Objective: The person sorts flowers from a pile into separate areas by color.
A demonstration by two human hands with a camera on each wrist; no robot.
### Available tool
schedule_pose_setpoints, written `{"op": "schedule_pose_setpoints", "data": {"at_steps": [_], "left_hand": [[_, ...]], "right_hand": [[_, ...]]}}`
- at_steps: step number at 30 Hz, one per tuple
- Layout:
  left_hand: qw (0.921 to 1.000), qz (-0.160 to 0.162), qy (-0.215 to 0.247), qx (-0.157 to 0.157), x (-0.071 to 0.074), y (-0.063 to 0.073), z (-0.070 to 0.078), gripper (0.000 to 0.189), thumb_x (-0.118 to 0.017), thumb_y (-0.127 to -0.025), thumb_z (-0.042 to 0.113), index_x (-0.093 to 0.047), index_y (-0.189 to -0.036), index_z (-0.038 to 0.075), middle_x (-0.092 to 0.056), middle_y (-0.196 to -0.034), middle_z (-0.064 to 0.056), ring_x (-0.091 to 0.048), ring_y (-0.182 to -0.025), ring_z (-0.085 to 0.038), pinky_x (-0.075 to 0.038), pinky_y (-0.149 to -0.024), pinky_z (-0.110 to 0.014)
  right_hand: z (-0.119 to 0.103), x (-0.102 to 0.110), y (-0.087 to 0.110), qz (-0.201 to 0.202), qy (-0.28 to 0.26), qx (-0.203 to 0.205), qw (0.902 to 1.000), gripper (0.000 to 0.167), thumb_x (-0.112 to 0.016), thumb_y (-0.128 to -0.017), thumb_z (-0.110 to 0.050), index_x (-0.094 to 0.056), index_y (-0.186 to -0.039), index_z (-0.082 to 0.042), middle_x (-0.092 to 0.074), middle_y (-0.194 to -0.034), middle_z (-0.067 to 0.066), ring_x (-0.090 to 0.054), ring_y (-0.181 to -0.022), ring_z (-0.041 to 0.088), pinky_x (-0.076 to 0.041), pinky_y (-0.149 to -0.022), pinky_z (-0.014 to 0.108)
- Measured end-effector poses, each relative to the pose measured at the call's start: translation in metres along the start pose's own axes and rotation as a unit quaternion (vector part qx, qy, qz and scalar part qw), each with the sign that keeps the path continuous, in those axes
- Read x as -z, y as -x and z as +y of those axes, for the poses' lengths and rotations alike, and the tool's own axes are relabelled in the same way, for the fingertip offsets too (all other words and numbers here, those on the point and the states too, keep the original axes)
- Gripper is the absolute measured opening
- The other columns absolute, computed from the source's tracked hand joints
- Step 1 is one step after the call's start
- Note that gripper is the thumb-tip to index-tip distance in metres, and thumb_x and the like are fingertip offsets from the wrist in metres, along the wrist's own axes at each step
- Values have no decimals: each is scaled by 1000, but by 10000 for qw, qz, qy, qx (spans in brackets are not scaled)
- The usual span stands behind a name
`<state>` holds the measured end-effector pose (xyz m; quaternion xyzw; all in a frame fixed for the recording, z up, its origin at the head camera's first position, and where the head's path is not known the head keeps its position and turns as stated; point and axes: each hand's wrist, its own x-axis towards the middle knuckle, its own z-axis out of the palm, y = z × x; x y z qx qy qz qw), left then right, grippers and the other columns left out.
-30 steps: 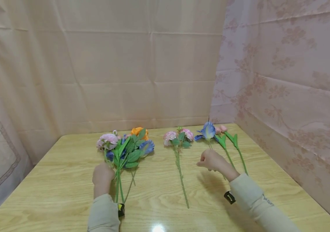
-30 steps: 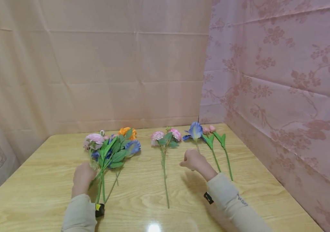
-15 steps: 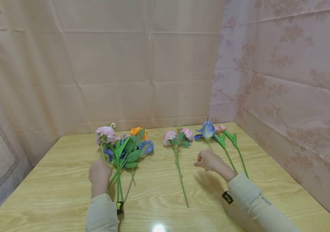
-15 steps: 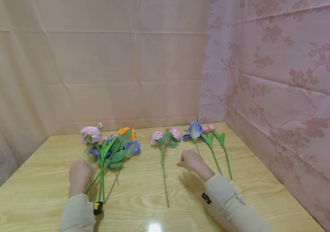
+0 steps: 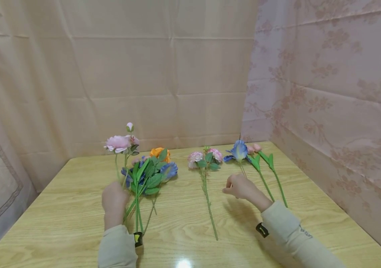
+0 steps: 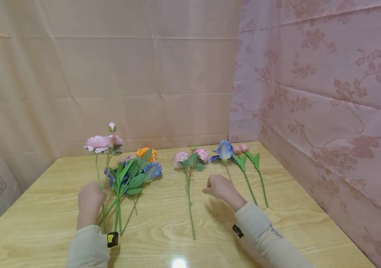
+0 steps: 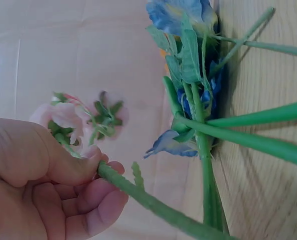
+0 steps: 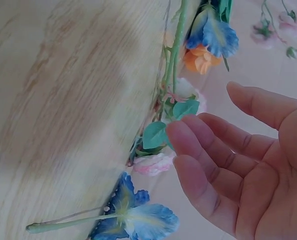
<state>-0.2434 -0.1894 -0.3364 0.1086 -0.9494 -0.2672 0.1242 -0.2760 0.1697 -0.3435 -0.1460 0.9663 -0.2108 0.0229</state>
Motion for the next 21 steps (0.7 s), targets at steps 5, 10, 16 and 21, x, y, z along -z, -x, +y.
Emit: {"op": "schedule_pose_setpoints", "data": {"at_steps": [5, 10, 16, 21], "left_hand": [[9999, 83, 40, -98, -1, -1, 5, 14, -45, -73, -7, -46, -60, -3, -50, -64, -20, -49, -58, -30, -43, -51, -40], [9992, -31, -73, -390, 1, -2, 12, 25, -52, -79, 0, -45, -55, 0, -47, -59, -13, -45, -55, -26, -43, -53, -41], [9972, -130, 165, -711, 1, -5, 23, 30, -56, -82, 3, -46, -54, 0, -47, -58, -10, -49, -59, -27, -43, -57, -42], [9948, -399, 719, -599, -4, -2, 36, 19, -56, -84, 4, -56, -69, -8, -57, -70, -17, -55, -69, -31, -45, -59, -39]], "right_hand": [[1, -2, 0, -8, -23, 68, 10000, 16, -66, -81, -17, -64, -70, -5, -60, -63, 5, -52, -44, 12, -41, -44, 26], [0, -3, -1, -23, -17, 86, 10000, 15, -66, -81, -18, -64, -71, -6, -60, -64, 4, -52, -44, 12, -42, -46, 26], [-5, -4, 0, -11, -22, 350, 9994, 14, -65, -81, -16, -63, -72, -6, -58, -64, -1, -52, -45, 11, -43, -50, 26], [-12, -4, 1, -97, -250, 417, 9988, 11, -66, -80, -13, -63, -73, -5, -57, -66, 0, -52, -48, 11, -43, -50, 26]]}}
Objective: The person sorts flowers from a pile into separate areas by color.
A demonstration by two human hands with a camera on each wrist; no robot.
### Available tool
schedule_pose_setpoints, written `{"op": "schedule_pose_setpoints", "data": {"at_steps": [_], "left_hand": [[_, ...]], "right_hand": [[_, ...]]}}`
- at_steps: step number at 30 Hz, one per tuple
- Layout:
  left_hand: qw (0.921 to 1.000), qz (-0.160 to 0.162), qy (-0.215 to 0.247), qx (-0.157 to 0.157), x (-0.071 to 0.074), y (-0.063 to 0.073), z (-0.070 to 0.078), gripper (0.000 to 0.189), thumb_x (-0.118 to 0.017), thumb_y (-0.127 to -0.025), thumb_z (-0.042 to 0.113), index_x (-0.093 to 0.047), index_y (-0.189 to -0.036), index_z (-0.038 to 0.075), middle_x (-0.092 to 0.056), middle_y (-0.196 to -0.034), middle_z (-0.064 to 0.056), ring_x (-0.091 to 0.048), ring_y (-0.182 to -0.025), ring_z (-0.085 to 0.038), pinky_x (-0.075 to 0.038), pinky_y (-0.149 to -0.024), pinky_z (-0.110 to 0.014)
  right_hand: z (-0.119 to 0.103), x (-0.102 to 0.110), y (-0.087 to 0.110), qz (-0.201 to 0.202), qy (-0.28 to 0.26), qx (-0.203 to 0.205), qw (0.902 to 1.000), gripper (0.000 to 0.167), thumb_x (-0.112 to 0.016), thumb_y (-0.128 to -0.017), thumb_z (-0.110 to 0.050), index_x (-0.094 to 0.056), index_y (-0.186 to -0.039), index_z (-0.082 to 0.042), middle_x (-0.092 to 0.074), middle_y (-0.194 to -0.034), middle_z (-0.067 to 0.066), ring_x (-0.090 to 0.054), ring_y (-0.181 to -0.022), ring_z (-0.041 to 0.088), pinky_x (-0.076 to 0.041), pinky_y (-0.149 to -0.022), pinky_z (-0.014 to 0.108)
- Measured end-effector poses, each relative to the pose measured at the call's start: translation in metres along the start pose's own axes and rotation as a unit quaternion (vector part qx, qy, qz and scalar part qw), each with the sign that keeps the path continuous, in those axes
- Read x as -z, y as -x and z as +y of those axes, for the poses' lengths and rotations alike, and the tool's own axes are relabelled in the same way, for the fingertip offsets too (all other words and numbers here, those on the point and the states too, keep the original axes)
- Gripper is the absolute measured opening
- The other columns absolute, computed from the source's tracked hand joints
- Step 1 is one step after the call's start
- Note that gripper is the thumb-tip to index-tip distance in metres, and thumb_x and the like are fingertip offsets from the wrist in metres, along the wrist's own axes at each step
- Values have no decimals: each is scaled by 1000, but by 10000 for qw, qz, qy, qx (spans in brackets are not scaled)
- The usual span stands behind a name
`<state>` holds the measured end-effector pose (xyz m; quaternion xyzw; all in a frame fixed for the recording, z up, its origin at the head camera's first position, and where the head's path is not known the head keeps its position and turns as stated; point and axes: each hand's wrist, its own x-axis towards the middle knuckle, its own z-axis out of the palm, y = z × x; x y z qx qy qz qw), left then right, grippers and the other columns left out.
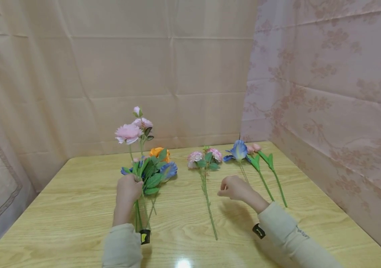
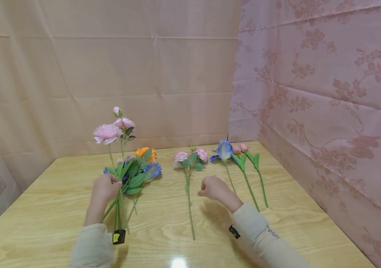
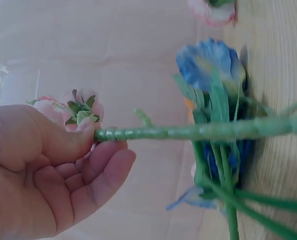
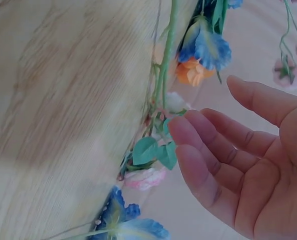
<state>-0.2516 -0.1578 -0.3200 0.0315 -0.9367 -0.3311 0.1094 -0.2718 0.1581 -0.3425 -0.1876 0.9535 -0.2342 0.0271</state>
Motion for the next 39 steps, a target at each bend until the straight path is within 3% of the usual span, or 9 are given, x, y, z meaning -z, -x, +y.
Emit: {"op": "schedule_pose_setpoints", "data": {"at_steps": [2, 6, 9, 14, 21, 28, 35, 39], "left_hand": [[9999, -24, 113, -76, -4, 1, 6, 16, -58, -83, 4, -56, -73, -8, -57, -72, -16, -55, -70, -30, -45, -58, -37], [9975, -274, 586, -273, -13, 3, 17, 14, -60, -83, 3, -53, -74, -5, -55, -69, -11, -57, -64, -23, -46, -53, -32], [9918, -552, 1099, -361, -21, 4, 25, 13, -60, -83, 0, -51, -74, -3, -56, -68, -10, -60, -57, -19, -49, -51, -29], [9840, -755, 1544, -476, -31, 9, 36, 16, -60, -81, -4, -49, -71, -2, -58, -66, -10, -61, -54, -19, -51, -51, -29], [9806, -892, 1622, -649, -38, 12, 49, 12, -62, -80, -4, -52, -73, -3, -59, -66, -9, -62, -54, -21, -50, -50, -27], [9725, -956, 1849, -1043, -45, 15, 58, 13, -61, -80, -6, -51, -71, -4, -58, -64, -10, -61, -53, -23, -50, -49, -28], [9648, -1078, 2003, -1317, -50, 17, 65, 13, -61, -80, -6, -50, -72, -4, -57, -65, -9, -62, -56, -25, -51, -50, -27], [9609, -1063, 2131, -1412, -51, 18, 69, 12, -60, -81, -6, -51, -73, -4, -56, -66, -9, -62, -56, -24, -51, -51, -26]], "right_hand": [[-2, -1, -1, -21, -82, 122, 9999, 11, -67, -79, -12, -63, -74, -4, -56, -65, 0, -51, -50, 11, -43, -49, 26], [-5, -8, -2, 80, -240, 737, 9970, 10, -67, -79, -10, -63, -73, -3, -54, -63, -1, -46, -53, 8, -40, -49, 24], [-8, -17, -3, 264, -522, 1280, 9900, 9, -66, -79, -9, -62, -74, -3, -55, -63, -4, -46, -54, 5, -40, -50, 21], [-21, -30, -3, 515, -1248, 1708, 9760, 11, -65, -80, -8, -63, -82, 3, -61, -69, 0, -52, -59, 4, -44, -53, 20], [-37, -41, -2, 340, -2000, 1778, 9629, 17, -66, -80, -6, -62, -90, 8, -63, -74, 7, -58, -60, 9, -47, -52, 20], [-51, -50, 1, 22, -2691, 1821, 9457, 24, -65, -80, -3, -59, -96, 14, -64, -79, 15, -63, -66, 20, -52, -55, 31], [-58, -54, 2, 41, -3301, 1593, 9304, 15, -62, -80, 4, -59, -91, 14, -63, -76, 18, -62, -65, 31, -52, -55, 29], [-58, -55, 2, -1, -3727, 1445, 9166, 10, -59, -80, 8, -57, -86, 15, -60, -73, 19, -61, -65, 36, -52, -56, 32]]}}
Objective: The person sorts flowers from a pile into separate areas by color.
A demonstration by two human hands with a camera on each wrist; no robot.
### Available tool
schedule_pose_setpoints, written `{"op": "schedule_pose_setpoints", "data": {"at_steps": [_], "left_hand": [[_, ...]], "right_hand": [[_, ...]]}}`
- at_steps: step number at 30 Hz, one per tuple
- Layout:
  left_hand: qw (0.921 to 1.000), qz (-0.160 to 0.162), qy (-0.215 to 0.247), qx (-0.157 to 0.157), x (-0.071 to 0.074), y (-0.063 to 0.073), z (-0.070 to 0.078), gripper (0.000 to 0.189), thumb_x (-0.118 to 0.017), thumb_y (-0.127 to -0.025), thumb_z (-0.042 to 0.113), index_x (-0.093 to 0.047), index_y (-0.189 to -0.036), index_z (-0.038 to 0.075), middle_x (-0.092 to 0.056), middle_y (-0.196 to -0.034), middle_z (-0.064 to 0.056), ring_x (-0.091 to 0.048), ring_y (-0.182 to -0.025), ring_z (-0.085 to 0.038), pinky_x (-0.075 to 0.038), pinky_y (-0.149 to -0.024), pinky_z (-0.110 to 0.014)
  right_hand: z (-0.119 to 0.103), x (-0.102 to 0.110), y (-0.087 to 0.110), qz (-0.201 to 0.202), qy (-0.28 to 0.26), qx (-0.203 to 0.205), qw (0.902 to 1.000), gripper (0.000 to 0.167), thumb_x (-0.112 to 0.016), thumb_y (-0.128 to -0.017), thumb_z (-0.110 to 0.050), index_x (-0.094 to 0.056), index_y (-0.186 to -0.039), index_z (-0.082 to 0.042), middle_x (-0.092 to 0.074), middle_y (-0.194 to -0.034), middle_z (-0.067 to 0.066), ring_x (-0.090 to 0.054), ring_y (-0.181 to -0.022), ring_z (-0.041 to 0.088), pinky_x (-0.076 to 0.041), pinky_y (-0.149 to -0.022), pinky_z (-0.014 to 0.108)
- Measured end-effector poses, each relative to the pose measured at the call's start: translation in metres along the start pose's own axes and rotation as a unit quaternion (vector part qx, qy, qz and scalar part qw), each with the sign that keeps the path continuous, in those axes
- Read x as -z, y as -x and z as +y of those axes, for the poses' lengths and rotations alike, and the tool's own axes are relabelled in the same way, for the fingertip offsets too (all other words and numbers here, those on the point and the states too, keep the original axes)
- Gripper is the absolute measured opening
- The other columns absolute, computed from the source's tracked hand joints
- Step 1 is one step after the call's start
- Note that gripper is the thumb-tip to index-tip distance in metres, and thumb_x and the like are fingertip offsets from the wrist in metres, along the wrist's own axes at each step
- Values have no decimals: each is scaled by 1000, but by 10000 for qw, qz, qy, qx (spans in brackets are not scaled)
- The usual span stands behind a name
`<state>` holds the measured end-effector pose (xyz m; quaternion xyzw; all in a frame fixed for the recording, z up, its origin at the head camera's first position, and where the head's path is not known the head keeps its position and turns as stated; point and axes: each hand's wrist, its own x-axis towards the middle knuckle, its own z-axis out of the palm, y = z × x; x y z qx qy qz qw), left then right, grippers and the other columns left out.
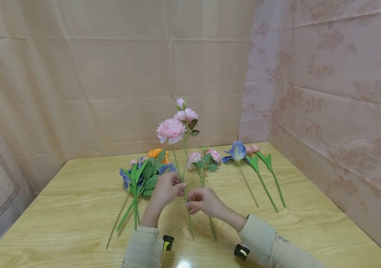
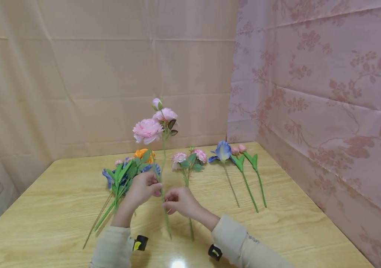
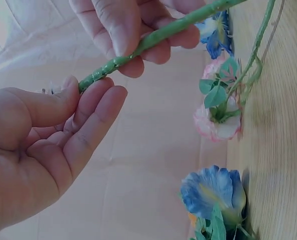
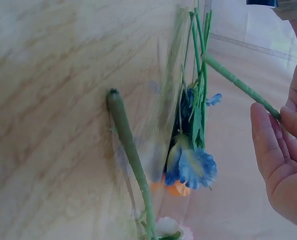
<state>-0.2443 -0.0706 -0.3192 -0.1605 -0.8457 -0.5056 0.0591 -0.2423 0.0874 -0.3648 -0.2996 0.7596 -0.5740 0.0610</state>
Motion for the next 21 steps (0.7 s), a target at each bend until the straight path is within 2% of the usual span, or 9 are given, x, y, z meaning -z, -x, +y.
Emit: {"op": "schedule_pose_setpoints", "data": {"at_steps": [5, 12, 17, 21], "left_hand": [[9999, 36, 99, -96, -4, 0, 1, 11, -59, -82, -6, -52, -74, -4, -56, -67, -9, -62, -57, -25, -51, -51, -26], [9996, 13, 85, -260, -7, 0, 1, 11, -58, -81, -8, -52, -73, -4, -55, -66, -9, -60, -56, -24, -51, -52, -27], [9994, -85, -52, -334, -7, 0, 1, 10, -59, -81, -7, -52, -74, -4, -55, -65, -8, -61, -56, -24, -50, -50, -24], [9994, -218, -173, -204, -7, 0, 1, 8, -59, -83, -3, -53, -78, -3, -57, -69, -8, -61, -58, -25, -49, -50, -25]], "right_hand": [[-15, 2, 5, 21, -227, -15, 9997, 7, -55, -81, 11, -54, -84, 17, -58, -74, 25, -57, -67, 45, -52, -57, 41], [-1, 3, 3, 113, 4, 66, 9999, 6, -57, -82, 8, -54, -81, 13, -59, -69, 17, -59, -58, 34, -52, -53, 34], [-1, 3, 2, 102, 168, 58, 9998, 6, -58, -82, 8, -54, -78, 11, -59, -66, 16, -60, -54, 26, -52, -53, 32], [-1, 5, 3, 95, 322, 51, 9994, 6, -57, -82, 8, -54, -78, 11, -59, -66, 14, -60, -53, 24, -52, -52, 30]]}}
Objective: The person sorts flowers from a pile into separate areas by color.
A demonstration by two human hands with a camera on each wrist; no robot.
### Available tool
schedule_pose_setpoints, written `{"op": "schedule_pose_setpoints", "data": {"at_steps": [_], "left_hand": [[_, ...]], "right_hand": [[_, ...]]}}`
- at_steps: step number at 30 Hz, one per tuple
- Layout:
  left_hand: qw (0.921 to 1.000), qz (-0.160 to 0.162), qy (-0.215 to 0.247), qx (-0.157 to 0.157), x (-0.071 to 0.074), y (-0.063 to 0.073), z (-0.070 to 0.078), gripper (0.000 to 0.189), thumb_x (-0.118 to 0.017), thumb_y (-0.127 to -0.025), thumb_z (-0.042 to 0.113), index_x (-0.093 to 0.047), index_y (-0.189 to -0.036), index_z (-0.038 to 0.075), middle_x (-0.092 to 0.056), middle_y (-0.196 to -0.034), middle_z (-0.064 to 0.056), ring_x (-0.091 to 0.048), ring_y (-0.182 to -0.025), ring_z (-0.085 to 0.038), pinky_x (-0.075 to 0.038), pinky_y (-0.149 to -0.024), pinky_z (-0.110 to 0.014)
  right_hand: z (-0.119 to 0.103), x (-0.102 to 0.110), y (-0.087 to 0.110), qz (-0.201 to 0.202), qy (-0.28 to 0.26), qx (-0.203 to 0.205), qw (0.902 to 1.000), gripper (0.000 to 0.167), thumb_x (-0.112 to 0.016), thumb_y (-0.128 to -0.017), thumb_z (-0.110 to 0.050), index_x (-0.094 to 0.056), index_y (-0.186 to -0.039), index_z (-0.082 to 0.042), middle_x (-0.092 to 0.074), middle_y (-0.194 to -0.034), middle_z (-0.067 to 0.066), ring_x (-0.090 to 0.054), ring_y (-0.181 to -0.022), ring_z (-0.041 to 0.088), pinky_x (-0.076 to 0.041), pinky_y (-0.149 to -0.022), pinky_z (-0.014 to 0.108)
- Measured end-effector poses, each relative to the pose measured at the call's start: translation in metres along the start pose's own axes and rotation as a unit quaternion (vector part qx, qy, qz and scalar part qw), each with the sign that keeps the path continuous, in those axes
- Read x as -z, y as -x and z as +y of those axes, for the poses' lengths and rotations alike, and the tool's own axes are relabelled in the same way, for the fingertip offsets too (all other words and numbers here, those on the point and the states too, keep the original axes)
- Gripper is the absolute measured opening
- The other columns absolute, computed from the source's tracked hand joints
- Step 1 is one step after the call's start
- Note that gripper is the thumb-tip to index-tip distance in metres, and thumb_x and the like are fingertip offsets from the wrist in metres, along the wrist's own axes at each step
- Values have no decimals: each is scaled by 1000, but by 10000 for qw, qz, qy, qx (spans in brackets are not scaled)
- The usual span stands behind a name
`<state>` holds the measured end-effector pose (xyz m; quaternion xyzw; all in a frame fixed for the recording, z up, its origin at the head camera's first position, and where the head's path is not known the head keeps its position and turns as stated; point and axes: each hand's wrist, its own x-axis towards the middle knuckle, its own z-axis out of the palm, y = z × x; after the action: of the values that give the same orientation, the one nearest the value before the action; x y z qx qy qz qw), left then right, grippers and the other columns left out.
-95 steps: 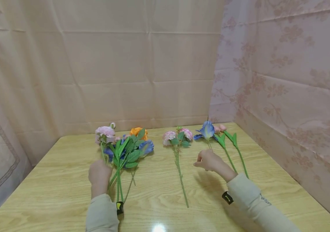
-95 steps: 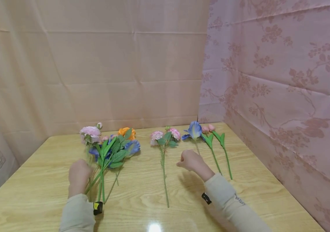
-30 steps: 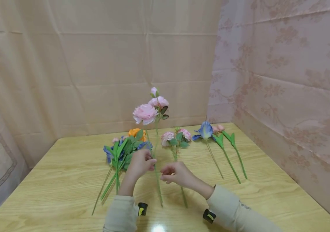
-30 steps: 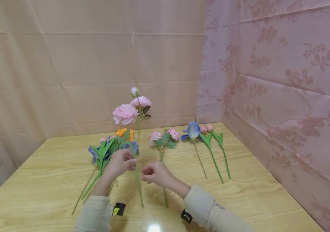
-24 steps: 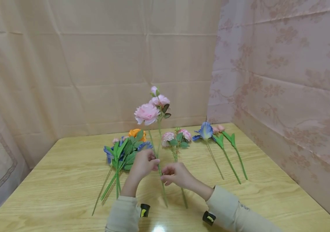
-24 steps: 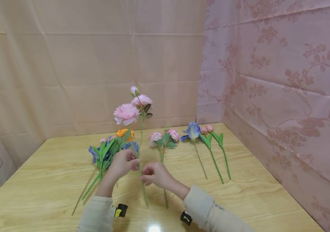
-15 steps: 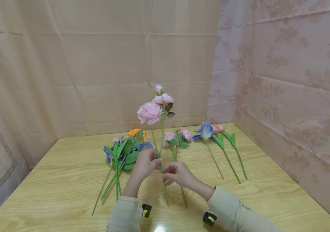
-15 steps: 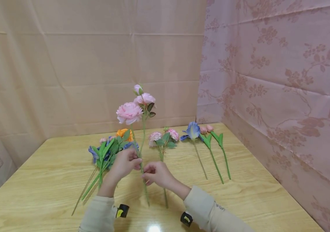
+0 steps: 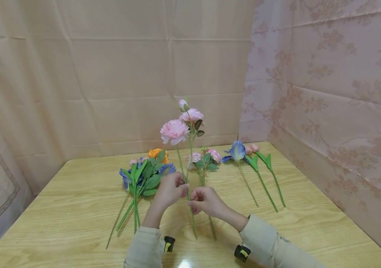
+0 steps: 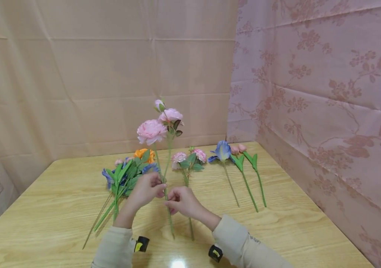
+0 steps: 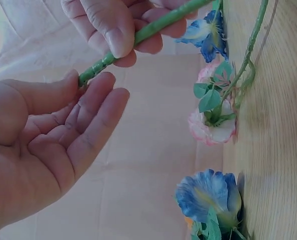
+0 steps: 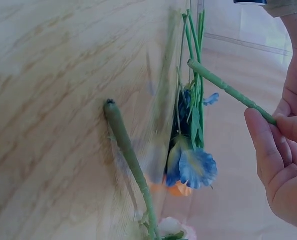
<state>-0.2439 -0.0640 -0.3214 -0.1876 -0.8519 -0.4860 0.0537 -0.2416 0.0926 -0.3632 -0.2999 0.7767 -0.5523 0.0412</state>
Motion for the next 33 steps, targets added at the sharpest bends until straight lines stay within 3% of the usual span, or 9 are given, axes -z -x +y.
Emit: {"op": "schedule_pose_setpoints", "data": {"at_steps": [5, 10, 17, 24, 33], "left_hand": [[9995, -206, -120, 194, 0, 0, 1, 14, -59, -85, 6, -55, -93, -5, -60, -76, -8, -61, -61, -24, -48, -51, -27], [9988, -382, -260, 141, 0, 0, -1, 22, -58, -87, 11, -56, -102, -5, -59, -74, -6, -60, -62, -25, -47, -51, -27], [9975, -544, -431, 109, 1, 2, -3, 19, -58, -88, 14, -58, -98, -2, -59, -73, -7, -58, -56, -15, -45, -49, -27], [9953, -744, -559, 261, 1, 1, -6, 20, -57, -88, 18, -59, -97, 0, -59, -76, -6, -60, -60, -20, -46, -53, -27], [9934, -878, -693, 242, 1, 1, -8, 21, -56, -89, 22, -60, -97, 3, -58, -71, -2, -60, -60, -20, -44, -51, -28]], "right_hand": [[-1, 4, 0, 69, 80, -50, 9999, 4, -57, -82, 8, -54, -79, 11, -59, -66, 14, -60, -53, 25, -51, -51, 29], [1, 12, 0, 314, 227, -77, 9992, 6, -59, -81, 7, -55, -78, 11, -58, -63, 12, -60, -50, 24, -51, -49, 30], [9, 25, -2, 745, 389, -728, 9938, 7, -61, -79, 6, -56, -75, 9, -58, -60, 9, -61, -50, 25, -51, -48, 34], [22, 37, -5, 1037, 340, -1407, 9840, 10, -59, -78, 9, -53, -70, 6, -57, -58, 12, -59, -48, 18, -51, -48, 32], [35, 43, -6, 1087, 507, -1767, 9769, 16, -59, -76, 11, -53, -63, 5, -54, -52, 8, -56, -43, 16, -51, -46, 31]]}}
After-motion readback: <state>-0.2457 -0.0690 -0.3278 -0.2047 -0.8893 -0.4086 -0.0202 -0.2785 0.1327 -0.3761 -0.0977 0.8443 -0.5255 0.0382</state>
